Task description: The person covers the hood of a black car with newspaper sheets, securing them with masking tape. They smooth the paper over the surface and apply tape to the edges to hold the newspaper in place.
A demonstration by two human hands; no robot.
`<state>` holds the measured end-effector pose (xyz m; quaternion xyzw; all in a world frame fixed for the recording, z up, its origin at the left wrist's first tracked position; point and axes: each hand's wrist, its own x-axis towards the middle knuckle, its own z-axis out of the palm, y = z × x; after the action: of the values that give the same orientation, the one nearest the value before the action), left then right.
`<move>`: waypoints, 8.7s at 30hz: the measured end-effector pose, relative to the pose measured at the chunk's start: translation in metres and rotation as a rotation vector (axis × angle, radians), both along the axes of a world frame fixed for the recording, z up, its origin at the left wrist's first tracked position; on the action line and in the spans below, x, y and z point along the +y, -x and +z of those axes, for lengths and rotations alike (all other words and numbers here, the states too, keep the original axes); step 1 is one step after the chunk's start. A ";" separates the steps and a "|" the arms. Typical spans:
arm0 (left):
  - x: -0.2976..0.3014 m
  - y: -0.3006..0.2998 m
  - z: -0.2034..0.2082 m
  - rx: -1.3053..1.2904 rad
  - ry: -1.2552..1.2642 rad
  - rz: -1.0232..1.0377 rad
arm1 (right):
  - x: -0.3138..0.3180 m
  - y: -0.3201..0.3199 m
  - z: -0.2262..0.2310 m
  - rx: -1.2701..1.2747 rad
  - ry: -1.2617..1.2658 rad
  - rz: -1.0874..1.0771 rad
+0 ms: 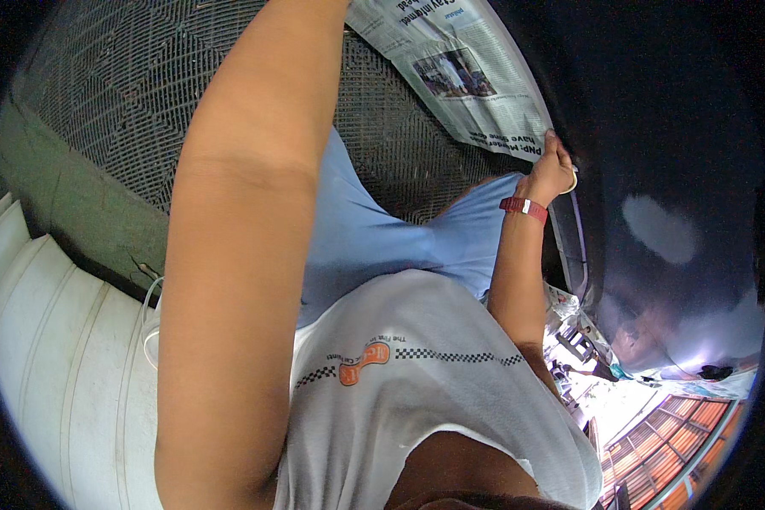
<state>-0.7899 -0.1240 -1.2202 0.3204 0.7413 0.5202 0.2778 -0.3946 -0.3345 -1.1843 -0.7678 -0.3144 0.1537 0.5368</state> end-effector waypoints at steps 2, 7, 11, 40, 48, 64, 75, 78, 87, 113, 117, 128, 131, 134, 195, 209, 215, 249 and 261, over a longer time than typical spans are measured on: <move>-0.005 -0.002 0.003 0.008 -0.004 -0.025 | 0.002 -0.006 -0.004 -0.006 -0.007 0.018; -0.020 -0.013 0.009 0.149 0.020 -0.084 | 0.003 -0.009 -0.008 0.063 -0.060 0.029; -0.031 -0.031 0.008 0.316 0.043 -0.058 | 0.004 -0.019 -0.016 -0.004 -0.043 0.026; -0.122 -0.145 -0.003 0.812 -0.251 -0.487 | 0.015 0.000 -0.017 0.110 -0.265 -0.019; -0.176 -0.191 0.006 0.996 -0.412 -1.042 | 0.003 -0.013 -0.030 0.134 -0.284 -0.037; -0.162 -0.219 0.006 1.115 -0.481 -1.209 | -0.020 -0.048 -0.048 -0.032 -0.227 0.042; -0.162 -0.220 -0.004 1.082 -0.520 -1.178 | -0.003 -0.054 -0.041 0.018 -0.223 0.020; -0.161 -0.221 -0.005 1.095 -0.531 -1.179 | -0.002 -0.056 -0.038 -0.021 -0.176 -0.001; -0.160 -0.219 -0.001 1.127 -0.511 -1.205 | 0.002 -0.040 -0.022 0.126 -0.190 -0.019; -0.108 -0.134 -0.009 1.146 -0.529 -1.091 | -0.024 -0.065 -0.026 0.378 0.048 -0.247; -0.079 -0.071 -0.018 1.128 -0.506 -0.869 | -0.063 -0.052 -0.009 0.210 0.027 -0.053; -0.038 0.009 -0.014 1.118 -0.084 -0.488 | -0.125 0.024 0.020 0.366 0.158 0.545; -0.085 -0.042 0.055 1.037 0.102 -0.744 | -0.108 0.051 0.046 0.352 0.220 0.772; -0.164 -0.100 0.096 0.328 0.001 -1.173 | -0.100 0.058 0.054 0.399 0.215 0.911; -0.224 -0.122 -0.009 0.934 0.318 -1.272 | -0.018 -0.036 -0.195 0.081 -0.028 -0.382; -0.225 -0.127 -0.003 0.944 0.316 -1.306 | -0.001 -0.010 -0.119 1.036 -0.225 -0.426; -0.227 -0.130 -0.003 0.909 0.238 -1.298 | 0.000 -0.029 -0.139 1.038 -0.151 -0.373; -0.225 -0.171 0.036 0.782 0.267 -1.304 | 0.017 -0.062 -0.161 1.022 -0.337 -0.115; -0.286 -0.113 0.109 0.572 0.164 -1.028 | -0.104 0.043 0.055 -0.090 0.856 1.290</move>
<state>-0.6765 -0.4105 -1.1114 0.7433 0.5741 0.1532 0.3073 -0.4376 -0.4382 -1.1290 -0.5788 -0.6339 0.5127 -0.0156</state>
